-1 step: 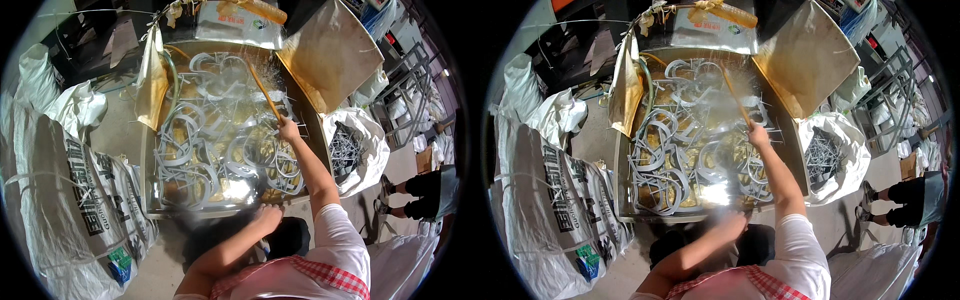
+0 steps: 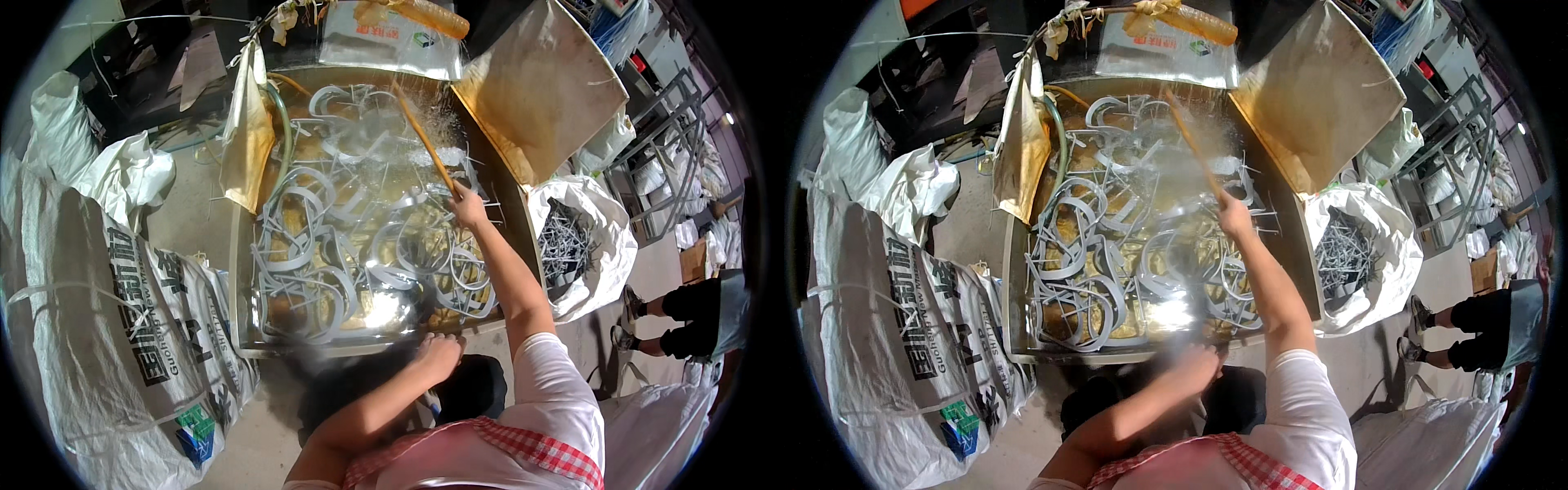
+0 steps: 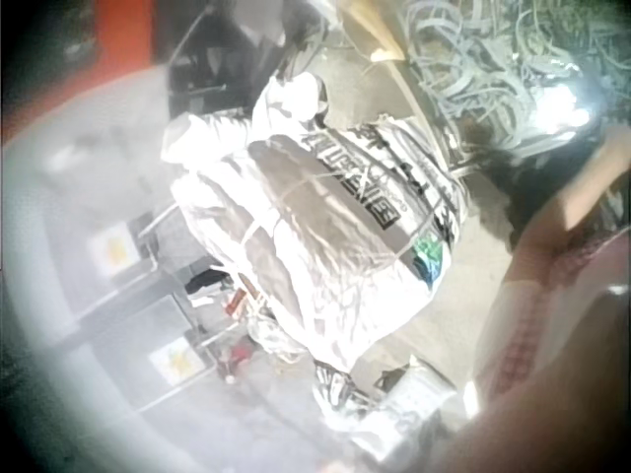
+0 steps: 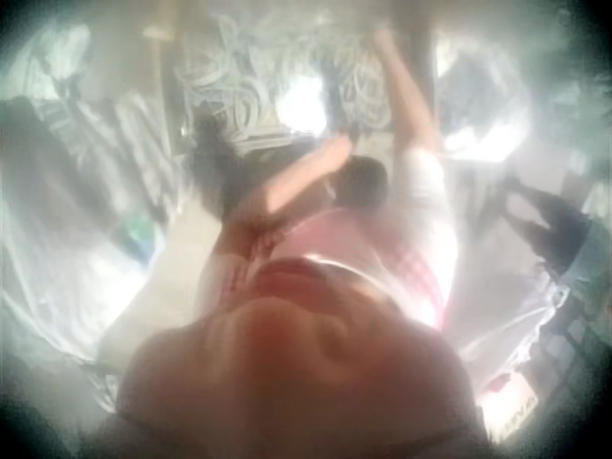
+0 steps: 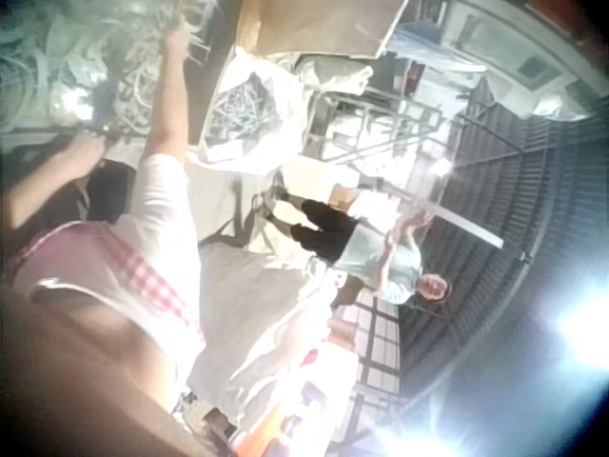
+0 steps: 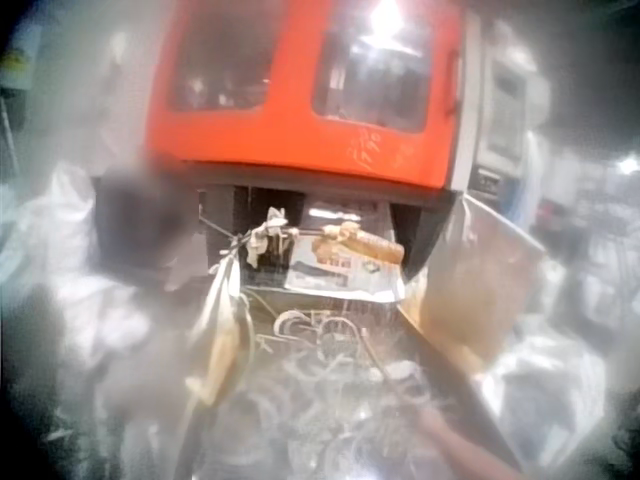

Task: The person sorts circular industrial components by hand into a large white bag, then uses a wooden stick to stir and agitate plastic rings in a metal tank filled with liquid.

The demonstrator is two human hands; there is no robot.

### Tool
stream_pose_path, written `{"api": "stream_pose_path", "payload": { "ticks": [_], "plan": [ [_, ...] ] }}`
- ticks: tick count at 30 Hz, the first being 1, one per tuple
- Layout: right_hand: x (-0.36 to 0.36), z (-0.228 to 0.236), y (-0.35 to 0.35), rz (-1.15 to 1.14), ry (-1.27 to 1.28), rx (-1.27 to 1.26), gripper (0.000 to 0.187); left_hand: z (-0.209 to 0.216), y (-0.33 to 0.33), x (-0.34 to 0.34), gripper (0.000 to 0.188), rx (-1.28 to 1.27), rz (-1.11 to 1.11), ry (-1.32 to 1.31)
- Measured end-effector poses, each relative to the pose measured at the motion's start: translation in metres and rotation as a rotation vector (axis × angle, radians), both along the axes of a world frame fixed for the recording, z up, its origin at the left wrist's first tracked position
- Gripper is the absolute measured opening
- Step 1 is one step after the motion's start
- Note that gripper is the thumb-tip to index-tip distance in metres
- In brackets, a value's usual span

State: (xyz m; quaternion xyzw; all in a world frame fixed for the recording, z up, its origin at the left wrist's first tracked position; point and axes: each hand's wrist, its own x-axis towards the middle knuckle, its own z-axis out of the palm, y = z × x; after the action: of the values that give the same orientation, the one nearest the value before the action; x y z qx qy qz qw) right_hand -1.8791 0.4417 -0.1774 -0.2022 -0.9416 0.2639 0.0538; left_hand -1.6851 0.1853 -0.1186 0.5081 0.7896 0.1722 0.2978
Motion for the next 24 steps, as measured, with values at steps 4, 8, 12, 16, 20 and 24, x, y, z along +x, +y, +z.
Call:
{"api": "stream_pose_path", "payload": {
  "ticks": [4,8,12,16,20,24],
  "plan": [
    [-0.039,0.029,-0.023,0.183,0.010,0.185,0.047,0.008,0.005,-0.003,0.024,-0.054,0.004,-0.149],
    [-0.025,0.027,-0.032,0.169,-0.004,0.122,0.044,-0.008,0.000,-0.003,0.023,-0.022,0.090,-0.130],
    [0.015,0.012,-0.002,-0.100,-0.101,0.101,0.042,-0.009,-0.008,0.004,0.022,0.070,0.031,0.030],
    [0.025,-0.007,0.011,-0.057,-0.209,0.145,0.045,-0.004,-0.004,0.003,0.023,0.012,-0.028,-0.052],
    [0.003,-0.024,0.011,-0.236,-0.335,-0.230,0.053,0.000,0.001,0.001,0.021,-0.006,0.077,-0.304],
    [-0.026,-0.025,-0.006,-0.026,-0.065,-0.043,0.050,-0.021,0.002,0.003,0.019,0.067,0.104,-0.190]
  ]
}}
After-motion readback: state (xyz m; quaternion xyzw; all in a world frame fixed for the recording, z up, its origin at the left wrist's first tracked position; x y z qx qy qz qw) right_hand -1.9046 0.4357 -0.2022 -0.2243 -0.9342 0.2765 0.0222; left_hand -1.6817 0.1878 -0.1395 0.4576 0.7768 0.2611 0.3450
